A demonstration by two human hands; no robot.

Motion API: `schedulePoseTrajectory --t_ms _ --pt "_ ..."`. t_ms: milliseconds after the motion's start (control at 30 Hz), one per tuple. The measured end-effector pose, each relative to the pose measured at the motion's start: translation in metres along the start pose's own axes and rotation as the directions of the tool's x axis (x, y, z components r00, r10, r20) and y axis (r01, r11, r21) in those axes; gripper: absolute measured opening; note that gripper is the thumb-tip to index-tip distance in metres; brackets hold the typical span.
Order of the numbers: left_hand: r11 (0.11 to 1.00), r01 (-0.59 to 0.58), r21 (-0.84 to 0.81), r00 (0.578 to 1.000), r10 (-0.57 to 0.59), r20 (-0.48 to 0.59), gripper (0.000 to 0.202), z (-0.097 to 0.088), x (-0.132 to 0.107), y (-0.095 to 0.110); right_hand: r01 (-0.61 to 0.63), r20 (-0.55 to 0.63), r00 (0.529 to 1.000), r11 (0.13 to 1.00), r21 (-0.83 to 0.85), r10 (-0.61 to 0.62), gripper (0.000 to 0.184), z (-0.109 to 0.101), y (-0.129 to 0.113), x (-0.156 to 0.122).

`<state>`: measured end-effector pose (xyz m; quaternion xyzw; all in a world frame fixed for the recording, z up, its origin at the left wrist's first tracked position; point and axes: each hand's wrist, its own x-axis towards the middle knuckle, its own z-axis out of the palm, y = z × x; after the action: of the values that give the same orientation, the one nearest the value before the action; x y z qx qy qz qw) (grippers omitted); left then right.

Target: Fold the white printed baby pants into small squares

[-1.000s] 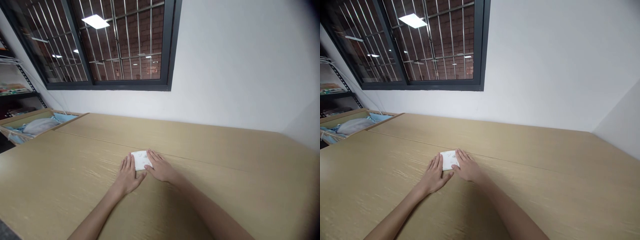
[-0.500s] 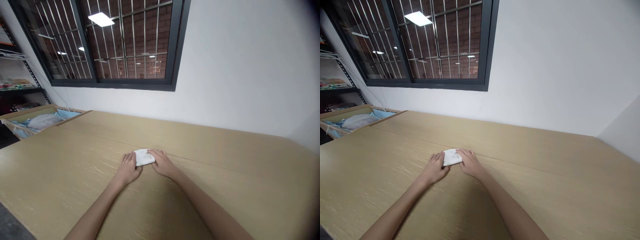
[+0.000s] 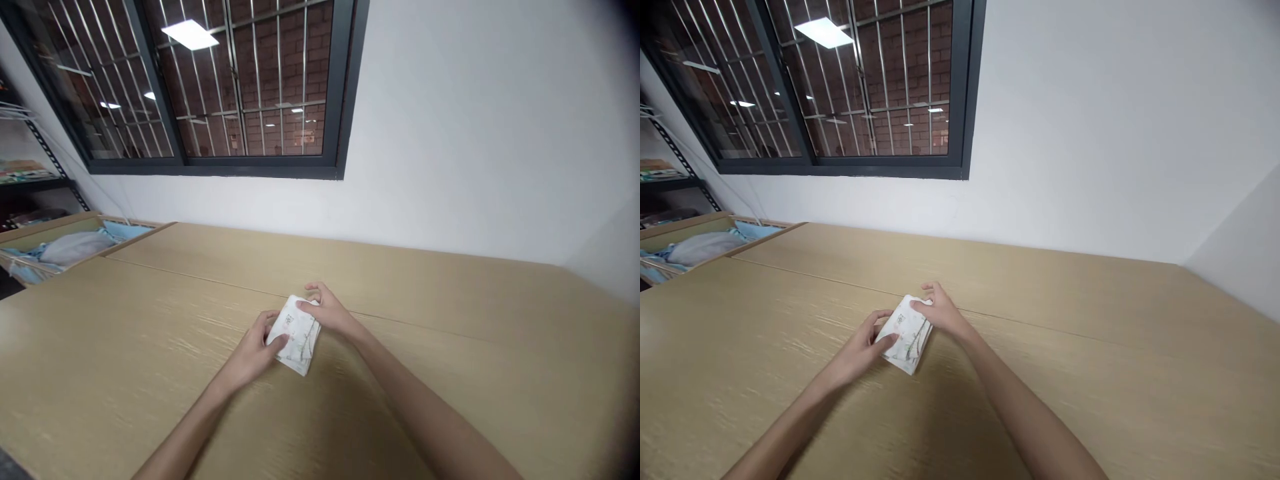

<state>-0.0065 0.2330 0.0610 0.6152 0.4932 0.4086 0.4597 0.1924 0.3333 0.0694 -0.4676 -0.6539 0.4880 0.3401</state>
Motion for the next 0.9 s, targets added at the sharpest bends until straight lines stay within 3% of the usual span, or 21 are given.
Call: schedulePoseTrajectory --t_ms 67,100,167,200,267,367,433,500,600,733,800,900 --pt "0.989 0.033 0.146 0.999 -0.038 0.03 0.053 0.002 -0.003 -0.005 0.003 -0.007 1.0 1.0 -0.028 -0.003 0.05 0.002 0.008 0.002" --pt "0.96 0.027 0.278 1.0 -0.026 -0.007 0.053 0.002 -0.005 -0.007 0.028 -0.043 0.999 0.998 -0.054 -0.03 0.049 0.004 0.012 0.003" --pt "0.833 -0.034 0.552 0.99 0.103 -0.095 0.052 0.002 -0.008 -0.008 0.113 -0.155 0.979 0.983 -0.142 -0.134 0.048 0.004 0.015 0.005" --pt "0.76 -0.084 0.644 0.979 0.184 -0.09 0.049 0.002 -0.009 -0.007 0.161 -0.2 0.959 0.968 -0.191 -0.199 0.047 0.004 0.014 0.005" --pt "0.673 -0.225 0.704 0.961 0.274 0.046 0.041 0.001 -0.013 -0.002 0.253 -0.201 0.93 0.933 -0.257 -0.308 0.046 0.002 0.007 0.001" --pt "0.63 -0.408 0.661 0.911 0.234 0.339 0.039 0.002 -0.02 0.009 0.357 -0.012 0.928 0.896 -0.265 -0.373 0.048 -0.001 -0.013 -0.013" --pt "0.585 -0.467 0.664 0.878 0.214 0.429 0.045 0.007 -0.024 0.013 0.402 0.143 0.915 0.874 -0.272 -0.376 0.05 -0.001 -0.028 -0.025" --pt "0.553 -0.473 0.686 0.876 0.208 0.435 0.049 0.016 -0.028 0.014 0.453 0.294 0.879 0.849 -0.271 -0.375 0.049 0.001 -0.039 -0.036" --pt "0.516 -0.404 0.755 0.913 0.184 0.363 0.045 0.034 -0.033 0.006 0.54 0.508 0.775 0.812 -0.222 -0.376 0.044 0.011 -0.047 -0.048" --pt "0.434 -0.336 0.836 0.941 0.183 0.283 0.04 0.053 -0.038 -0.007 0.621 0.667 0.652 0.759 -0.195 -0.361 0.04 0.028 -0.041 -0.055" --pt "0.394 -0.341 0.853 0.938 0.204 0.281 0.039 0.056 -0.039 -0.009 0.672 0.661 0.644 0.698 -0.247 -0.386 0.035 0.032 -0.03 -0.052" --pt "0.366 -0.359 0.859 0.933 0.18 0.313 0.038 0.053 -0.039 -0.006 0.702 0.595 0.687 0.592 -0.395 -0.417 0.033 0.028 -0.007 -0.041"
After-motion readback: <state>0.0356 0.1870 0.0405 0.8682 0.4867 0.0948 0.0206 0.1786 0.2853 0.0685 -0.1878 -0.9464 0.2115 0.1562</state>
